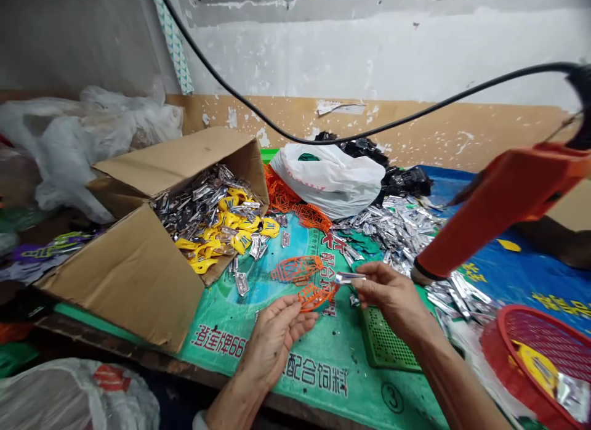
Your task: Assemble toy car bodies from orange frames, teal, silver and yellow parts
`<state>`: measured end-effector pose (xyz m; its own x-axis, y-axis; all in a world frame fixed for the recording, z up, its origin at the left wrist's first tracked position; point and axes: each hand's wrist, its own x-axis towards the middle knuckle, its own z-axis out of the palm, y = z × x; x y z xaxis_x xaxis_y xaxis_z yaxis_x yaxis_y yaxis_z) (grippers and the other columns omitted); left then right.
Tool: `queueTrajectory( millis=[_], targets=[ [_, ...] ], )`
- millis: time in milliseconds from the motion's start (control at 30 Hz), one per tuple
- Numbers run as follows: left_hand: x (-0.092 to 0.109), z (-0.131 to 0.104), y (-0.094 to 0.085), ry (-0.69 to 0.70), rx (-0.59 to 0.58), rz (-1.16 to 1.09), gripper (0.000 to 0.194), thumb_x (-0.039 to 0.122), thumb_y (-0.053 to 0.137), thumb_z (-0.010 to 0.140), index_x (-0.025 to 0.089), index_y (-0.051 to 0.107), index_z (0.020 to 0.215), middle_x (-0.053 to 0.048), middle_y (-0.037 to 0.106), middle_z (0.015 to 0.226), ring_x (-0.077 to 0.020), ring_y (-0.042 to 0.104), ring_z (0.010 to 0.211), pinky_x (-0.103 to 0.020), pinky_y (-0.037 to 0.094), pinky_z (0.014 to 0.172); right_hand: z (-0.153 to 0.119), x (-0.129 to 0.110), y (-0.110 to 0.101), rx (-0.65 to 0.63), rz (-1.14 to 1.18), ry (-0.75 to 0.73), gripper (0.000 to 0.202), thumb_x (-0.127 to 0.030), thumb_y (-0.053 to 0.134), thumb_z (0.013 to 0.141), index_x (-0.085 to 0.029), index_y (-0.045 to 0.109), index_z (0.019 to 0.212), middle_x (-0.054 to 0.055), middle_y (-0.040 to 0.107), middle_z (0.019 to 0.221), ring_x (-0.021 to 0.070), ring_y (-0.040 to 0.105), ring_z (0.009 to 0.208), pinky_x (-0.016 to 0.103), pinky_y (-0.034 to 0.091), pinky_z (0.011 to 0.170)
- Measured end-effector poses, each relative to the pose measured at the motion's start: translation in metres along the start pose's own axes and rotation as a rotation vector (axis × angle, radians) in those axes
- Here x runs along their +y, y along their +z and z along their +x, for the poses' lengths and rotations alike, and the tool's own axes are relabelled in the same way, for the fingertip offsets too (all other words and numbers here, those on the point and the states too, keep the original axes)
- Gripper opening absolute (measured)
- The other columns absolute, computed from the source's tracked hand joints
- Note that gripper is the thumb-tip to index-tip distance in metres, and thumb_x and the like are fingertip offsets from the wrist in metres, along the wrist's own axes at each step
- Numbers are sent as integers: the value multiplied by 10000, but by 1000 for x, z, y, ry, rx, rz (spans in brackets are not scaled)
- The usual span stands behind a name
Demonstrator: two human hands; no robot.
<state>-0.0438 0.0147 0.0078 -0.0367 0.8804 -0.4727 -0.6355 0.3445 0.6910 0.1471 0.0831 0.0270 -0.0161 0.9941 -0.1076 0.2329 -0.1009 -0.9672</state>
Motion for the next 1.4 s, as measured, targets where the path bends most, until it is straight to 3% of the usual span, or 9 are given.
queueTrajectory(
  millis=[167, 300, 367, 467, 533, 667, 933, 1400],
  targets=[
    [-1, -3, 0, 62, -42, 43, 214, 221, 752, 719, 108, 631, 854, -94, 732, 850, -173, 705, 753, -250, 562, 708, -32, -3, -2, -281, 91, 33, 265, -391, 745, 601, -179, 613, 691, -24, 585, 558, 100, 486, 459, 239, 403, 437],
    [-5, -11, 8, 65, -79, 96, 294, 280, 782, 678, 104, 652, 875, -89, 728, 867, -175, 693, 769, -263, 552, 714, -38, -3, 5, -351, -52, -86, 152, -299, 663, 680, -210, 677, 803, -6, 653, 697, 131, 551, 610, 251, 435, 539],
    [-8, -15, 13, 40, -118, 103, 309, 287, 774, 684, 97, 660, 899, -107, 727, 914, -177, 686, 794, -268, 546, 727, -40, -2, 12, -334, -52, -174, 181, -232, 625, 711, -220, 663, 888, -12, 650, 758, 133, 568, 673, 257, 453, 606],
    [-10, -18, 16, 25, -164, 102, 276, 271, 759, 699, 97, 676, 896, -110, 725, 928, -166, 670, 796, -267, 537, 730, -46, 3, 25, -242, -103, -291, 193, -174, 614, 725, -203, 625, 915, -18, 603, 737, 120, 529, 634, 241, 436, 584],
    [-11, -19, 15, 27, -180, 90, 244, 253, 753, 701, 101, 684, 879, -100, 726, 902, -162, 662, 795, -276, 534, 743, -50, 9, 33, -148, -176, -407, 177, -166, 620, 735, -191, 616, 911, -7, 577, 743, 117, 501, 612, 239, 422, 558],
    [-12, -18, 13, 18, -172, 53, 223, 230, 753, 691, 103, 686, 861, -85, 723, 864, -161, 655, 795, -297, 528, 780, -58, 22, 41, 59, -265, -615, 179, -179, 597, 794, -190, 608, 972, 68, 574, 960, 129, 514, 668, 259, 452, 583],
    [-17, -14, 12, -14, -124, 49, 255, 235, 764, 675, 105, 657, 866, -91, 706, 871, -175, 654, 781, -324, 525, 785, -60, 35, 40, 117, -304, -544, 205, -212, 628, 800, -204, 600, 1002, 11, 520, 767, 134, 489, 611, 255, 427, 541],
    [-22, -13, 12, 6, -132, 85, 226, 242, 739, 714, 111, 669, 885, -87, 730, 897, -172, 672, 810, -292, 530, 792, -65, 45, 47, 134, -299, -455, 302, -201, 586, 809, -203, 567, 1110, 28, 613, 847, 124, 511, 588, 253, 443, 550]
  ],
)
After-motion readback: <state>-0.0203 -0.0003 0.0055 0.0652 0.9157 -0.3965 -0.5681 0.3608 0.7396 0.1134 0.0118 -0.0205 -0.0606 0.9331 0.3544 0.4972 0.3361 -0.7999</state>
